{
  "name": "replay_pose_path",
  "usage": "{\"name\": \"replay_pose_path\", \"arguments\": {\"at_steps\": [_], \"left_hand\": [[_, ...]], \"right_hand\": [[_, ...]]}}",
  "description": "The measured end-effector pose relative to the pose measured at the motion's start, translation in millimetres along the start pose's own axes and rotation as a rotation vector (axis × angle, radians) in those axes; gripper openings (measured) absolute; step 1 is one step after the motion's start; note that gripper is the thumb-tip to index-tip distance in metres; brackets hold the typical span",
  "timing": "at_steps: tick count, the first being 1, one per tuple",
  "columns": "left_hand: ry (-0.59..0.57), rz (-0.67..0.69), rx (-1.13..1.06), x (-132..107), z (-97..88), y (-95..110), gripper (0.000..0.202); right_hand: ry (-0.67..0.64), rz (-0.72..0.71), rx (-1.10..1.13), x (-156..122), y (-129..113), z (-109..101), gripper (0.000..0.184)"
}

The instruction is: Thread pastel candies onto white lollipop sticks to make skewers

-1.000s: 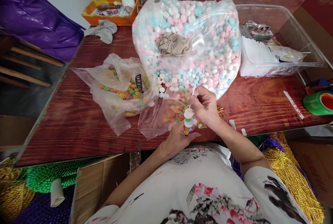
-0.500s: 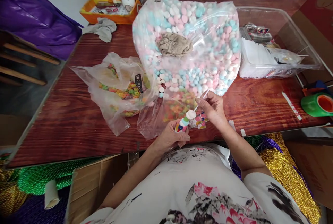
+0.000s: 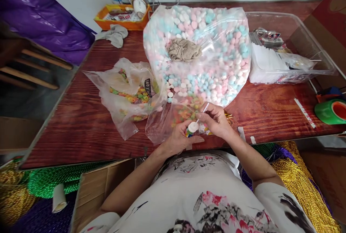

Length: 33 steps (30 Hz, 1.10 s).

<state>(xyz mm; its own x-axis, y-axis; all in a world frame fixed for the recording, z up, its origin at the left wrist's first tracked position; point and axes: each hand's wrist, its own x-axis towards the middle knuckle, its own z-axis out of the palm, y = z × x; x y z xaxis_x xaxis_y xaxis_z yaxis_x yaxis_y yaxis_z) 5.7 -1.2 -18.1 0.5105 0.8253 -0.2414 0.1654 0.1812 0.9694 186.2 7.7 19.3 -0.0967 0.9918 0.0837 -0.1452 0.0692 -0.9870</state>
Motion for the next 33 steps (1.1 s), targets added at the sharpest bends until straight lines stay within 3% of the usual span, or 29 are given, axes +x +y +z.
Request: {"name": "replay_pose_path", "arguments": {"at_steps": [6, 11, 15, 20, 22, 25, 28, 33], "left_hand": [[-0.042, 0.101, 0.111, -7.5, -1.7, 6.6, 0.064], [-0.050, 0.131, 0.187, -1.7, 4.0, 8.9, 0.075], [0.002, 0.135, 0.137, 4.0, 6.7, 11.2, 0.092], [-0.063, 0.076, -0.050, -2.6, -7.6, 19.1, 0.118], [-0.134, 0.019, -0.051, -5.5, -12.1, 22.0, 0.098], [-0.282, -0.107, -0.098, -7.2, -9.4, 21.5, 0.045], [-0.298, -0.194, -0.211, -6.6, -1.3, 16.4, 0.042], [-0.182, -0.226, -0.288, -2.3, 2.0, 11.3, 0.044]], "right_hand": [[-0.154, -0.110, -0.154, -1.3, -9.1, -19.4, 0.021], [-0.160, -0.094, -0.271, -3.7, -0.5, -8.2, 0.024], [-0.120, -0.064, -0.247, -5.4, 10.4, 5.4, 0.024], [-0.090, 0.064, -0.029, -1.0, 3.9, -5.2, 0.031], [-0.088, 0.069, 0.059, 1.3, -2.2, -10.6, 0.030], [-0.118, 0.041, 0.083, 4.2, -8.9, -11.6, 0.028], [-0.175, 0.033, 0.017, 5.3, -9.5, -7.2, 0.031], [-0.142, -0.079, -0.202, 1.7, -1.5, -0.9, 0.029]]}}
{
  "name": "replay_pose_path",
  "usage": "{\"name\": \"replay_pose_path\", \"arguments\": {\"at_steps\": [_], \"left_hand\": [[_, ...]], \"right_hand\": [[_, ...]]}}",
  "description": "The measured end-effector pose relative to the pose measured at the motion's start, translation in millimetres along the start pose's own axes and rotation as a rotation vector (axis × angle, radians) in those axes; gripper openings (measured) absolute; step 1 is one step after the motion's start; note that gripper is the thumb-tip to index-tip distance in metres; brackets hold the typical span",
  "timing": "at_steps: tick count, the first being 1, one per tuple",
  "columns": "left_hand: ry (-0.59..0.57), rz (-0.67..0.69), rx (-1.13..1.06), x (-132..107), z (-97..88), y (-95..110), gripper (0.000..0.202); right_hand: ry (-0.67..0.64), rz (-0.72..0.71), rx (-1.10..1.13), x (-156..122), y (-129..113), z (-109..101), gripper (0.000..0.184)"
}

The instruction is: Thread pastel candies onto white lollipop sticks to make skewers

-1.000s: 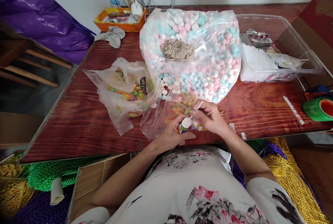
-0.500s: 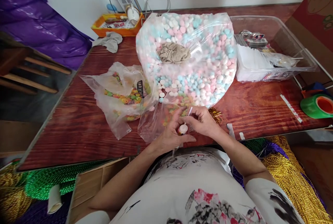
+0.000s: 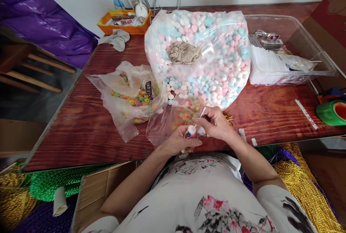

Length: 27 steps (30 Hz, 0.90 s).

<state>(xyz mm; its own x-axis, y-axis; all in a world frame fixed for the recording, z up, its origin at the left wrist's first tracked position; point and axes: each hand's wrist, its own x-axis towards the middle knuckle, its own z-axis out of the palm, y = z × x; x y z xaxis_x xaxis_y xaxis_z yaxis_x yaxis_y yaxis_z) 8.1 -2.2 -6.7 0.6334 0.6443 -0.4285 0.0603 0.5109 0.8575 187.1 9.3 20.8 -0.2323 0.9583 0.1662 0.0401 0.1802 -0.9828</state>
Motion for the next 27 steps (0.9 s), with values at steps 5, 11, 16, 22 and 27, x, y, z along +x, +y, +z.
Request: {"name": "replay_pose_path", "arguments": {"at_steps": [5, 11, 16, 22, 27], "left_hand": [[0.026, 0.029, -0.029, 1.0, -2.3, 8.6, 0.046], [-0.072, 0.007, 0.028, -1.2, -3.4, 7.8, 0.044], [-0.068, 0.056, 0.079, 3.0, -6.1, -2.4, 0.037], [0.017, 0.254, -0.002, -13.7, -12.9, 8.7, 0.044], [0.248, 0.393, 0.173, -18.3, -11.2, 1.3, 0.035]], "right_hand": [[-0.012, -0.119, -0.109, -5.8, 0.4, 2.0, 0.026], [-0.205, -0.144, -0.176, -8.0, -6.1, -0.8, 0.019], [-0.309, -0.146, -0.307, -8.1, 0.0, 8.0, 0.021], [-0.112, 0.080, 0.092, -10.8, 3.0, 2.3, 0.027], [-0.100, 0.040, 0.056, -4.9, 1.9, 12.5, 0.030]]}}
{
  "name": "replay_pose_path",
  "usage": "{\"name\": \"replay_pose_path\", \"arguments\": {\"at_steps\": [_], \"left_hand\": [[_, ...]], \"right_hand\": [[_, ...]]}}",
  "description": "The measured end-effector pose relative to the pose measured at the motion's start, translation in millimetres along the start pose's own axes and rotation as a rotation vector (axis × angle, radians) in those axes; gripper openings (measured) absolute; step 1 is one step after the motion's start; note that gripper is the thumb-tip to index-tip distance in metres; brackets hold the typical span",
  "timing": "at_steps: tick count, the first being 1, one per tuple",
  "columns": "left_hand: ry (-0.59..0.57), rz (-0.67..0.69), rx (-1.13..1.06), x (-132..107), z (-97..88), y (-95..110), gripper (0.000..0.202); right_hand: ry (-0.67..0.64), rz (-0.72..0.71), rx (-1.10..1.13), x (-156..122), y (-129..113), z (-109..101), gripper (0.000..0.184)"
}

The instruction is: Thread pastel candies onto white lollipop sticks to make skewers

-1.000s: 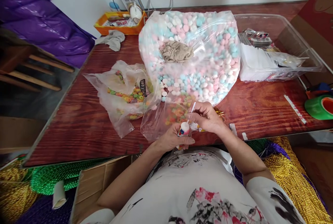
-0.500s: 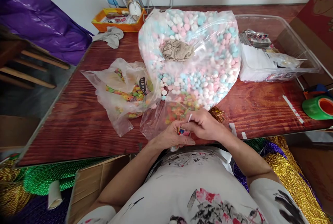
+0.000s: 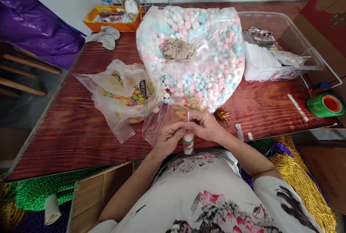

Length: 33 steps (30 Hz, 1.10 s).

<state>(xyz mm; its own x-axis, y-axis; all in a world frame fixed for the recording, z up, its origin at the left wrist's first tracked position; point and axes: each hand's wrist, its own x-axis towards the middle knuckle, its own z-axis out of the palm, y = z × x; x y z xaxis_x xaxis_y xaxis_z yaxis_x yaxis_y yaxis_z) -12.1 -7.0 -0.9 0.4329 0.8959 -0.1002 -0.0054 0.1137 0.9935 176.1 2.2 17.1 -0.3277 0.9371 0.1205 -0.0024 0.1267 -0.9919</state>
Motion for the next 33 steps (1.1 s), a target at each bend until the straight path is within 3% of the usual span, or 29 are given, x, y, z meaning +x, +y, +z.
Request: {"name": "replay_pose_path", "arguments": {"at_steps": [4, 8, 11, 15, 18, 19, 21, 23, 25, 26, 28, 30, 33], "left_hand": [[0.164, -0.067, -0.021, 1.8, 8.4, -5.2, 0.044], [0.199, -0.036, -0.052, 5.7, 15.8, 0.3, 0.050], [0.254, -0.010, -0.109, 11.6, 18.9, -1.8, 0.055], [0.342, 0.059, -0.160, 25.0, 11.7, -15.4, 0.053], [0.458, 0.111, -0.160, 29.7, -1.3, -18.7, 0.046], [0.490, 0.108, -0.166, 30.3, -5.8, -17.4, 0.044], [0.536, 0.079, -0.169, 29.4, -11.3, -11.8, 0.041], [0.544, 0.081, -0.134, 24.8, -9.4, -3.9, 0.038], [0.452, 0.146, -0.064, 19.0, -3.4, 3.1, 0.032], [0.447, 0.162, -0.061, 17.4, -1.4, 4.7, 0.030], [0.416, 0.115, -0.099, 17.6, -1.4, 1.8, 0.026], [0.351, 0.027, -0.210, 19.1, -4.1, -7.2, 0.035], [0.158, -0.124, -0.286, 14.7, -5.4, -17.5, 0.047]], "right_hand": [[0.145, -0.065, 0.048, 6.3, -5.0, -2.5, 0.020], [0.002, -0.144, -0.148, 9.8, -19.0, -2.9, 0.023], [0.034, -0.194, -0.313, 14.7, -21.1, 5.2, 0.029], [0.047, -0.238, -0.357, 21.1, 1.0, 18.4, 0.031], [0.049, -0.189, -0.258, 19.4, 27.5, 21.8, 0.015], [0.102, -0.169, -0.201, 18.5, 35.6, 21.8, 0.011], [0.225, -0.130, -0.170, 15.1, 45.2, 23.5, 0.029], [0.295, -0.096, -0.291, 8.3, 41.8, 29.7, 0.032], [0.239, -0.102, -0.361, 5.0, 30.0, 38.3, 0.012], [0.243, -0.109, -0.354, 6.9, 25.3, 41.3, 0.016], [0.284, -0.117, -0.300, 15.9, 24.0, 40.7, 0.019], [0.320, -0.040, -0.192, 22.0, 30.4, 33.6, 0.015], [0.315, 0.070, -0.085, 16.6, 36.5, 25.7, 0.018]]}}
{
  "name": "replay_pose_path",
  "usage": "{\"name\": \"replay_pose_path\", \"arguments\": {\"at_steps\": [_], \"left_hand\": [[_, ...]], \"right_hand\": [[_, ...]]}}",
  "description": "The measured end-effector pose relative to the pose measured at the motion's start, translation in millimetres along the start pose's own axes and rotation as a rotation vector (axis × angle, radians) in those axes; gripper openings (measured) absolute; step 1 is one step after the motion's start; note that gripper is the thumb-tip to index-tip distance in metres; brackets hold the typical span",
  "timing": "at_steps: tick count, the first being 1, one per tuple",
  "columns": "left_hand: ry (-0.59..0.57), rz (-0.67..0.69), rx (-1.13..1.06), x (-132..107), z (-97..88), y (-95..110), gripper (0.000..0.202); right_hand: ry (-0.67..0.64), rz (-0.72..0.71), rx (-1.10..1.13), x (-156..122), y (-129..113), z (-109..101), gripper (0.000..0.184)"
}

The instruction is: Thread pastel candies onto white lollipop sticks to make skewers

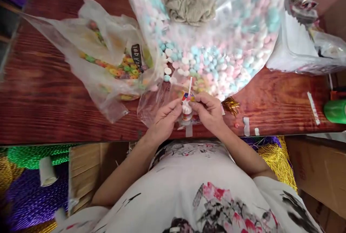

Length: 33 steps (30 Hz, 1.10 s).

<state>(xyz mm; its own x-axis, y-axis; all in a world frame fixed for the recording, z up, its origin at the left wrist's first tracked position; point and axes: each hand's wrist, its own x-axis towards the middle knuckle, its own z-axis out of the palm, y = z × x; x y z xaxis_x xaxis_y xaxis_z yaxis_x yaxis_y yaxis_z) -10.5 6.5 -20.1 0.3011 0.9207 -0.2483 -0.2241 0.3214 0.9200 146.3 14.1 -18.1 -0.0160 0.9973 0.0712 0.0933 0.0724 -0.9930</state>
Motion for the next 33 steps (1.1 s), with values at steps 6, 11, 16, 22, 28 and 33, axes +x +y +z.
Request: {"name": "replay_pose_path", "arguments": {"at_steps": [6, 11, 16, 22, 28, 33], "left_hand": [[0.008, 0.076, 0.246, -7.7, 11.3, 5.7, 0.039], [0.011, 0.137, 0.401, -9.4, 18.2, 3.7, 0.038], [-0.190, -0.161, 0.166, -9.2, 6.5, 3.3, 0.039], [-0.256, -0.336, -0.035, -3.8, -1.9, 17.7, 0.034], [-0.492, -0.411, -0.052, -0.1, -1.1, 17.4, 0.043], [-0.714, -0.279, 0.345, -3.9, -3.5, 3.0, 0.039]], "right_hand": [[0.007, -0.041, 0.044, -9.6, 2.1, -2.2, 0.016], [0.120, -0.116, -0.005, -10.3, 3.3, 1.0, 0.015], [0.135, -0.147, -0.076, -14.8, 7.6, 7.3, 0.015], [0.022, -0.320, -0.287, -7.0, -2.4, -25.1, 0.013], [-0.458, -0.602, -0.827, -3.7, -26.0, -59.3, 0.012], [-0.628, -0.603, -1.053, -23.8, -19.4, -48.7, 0.023]]}}
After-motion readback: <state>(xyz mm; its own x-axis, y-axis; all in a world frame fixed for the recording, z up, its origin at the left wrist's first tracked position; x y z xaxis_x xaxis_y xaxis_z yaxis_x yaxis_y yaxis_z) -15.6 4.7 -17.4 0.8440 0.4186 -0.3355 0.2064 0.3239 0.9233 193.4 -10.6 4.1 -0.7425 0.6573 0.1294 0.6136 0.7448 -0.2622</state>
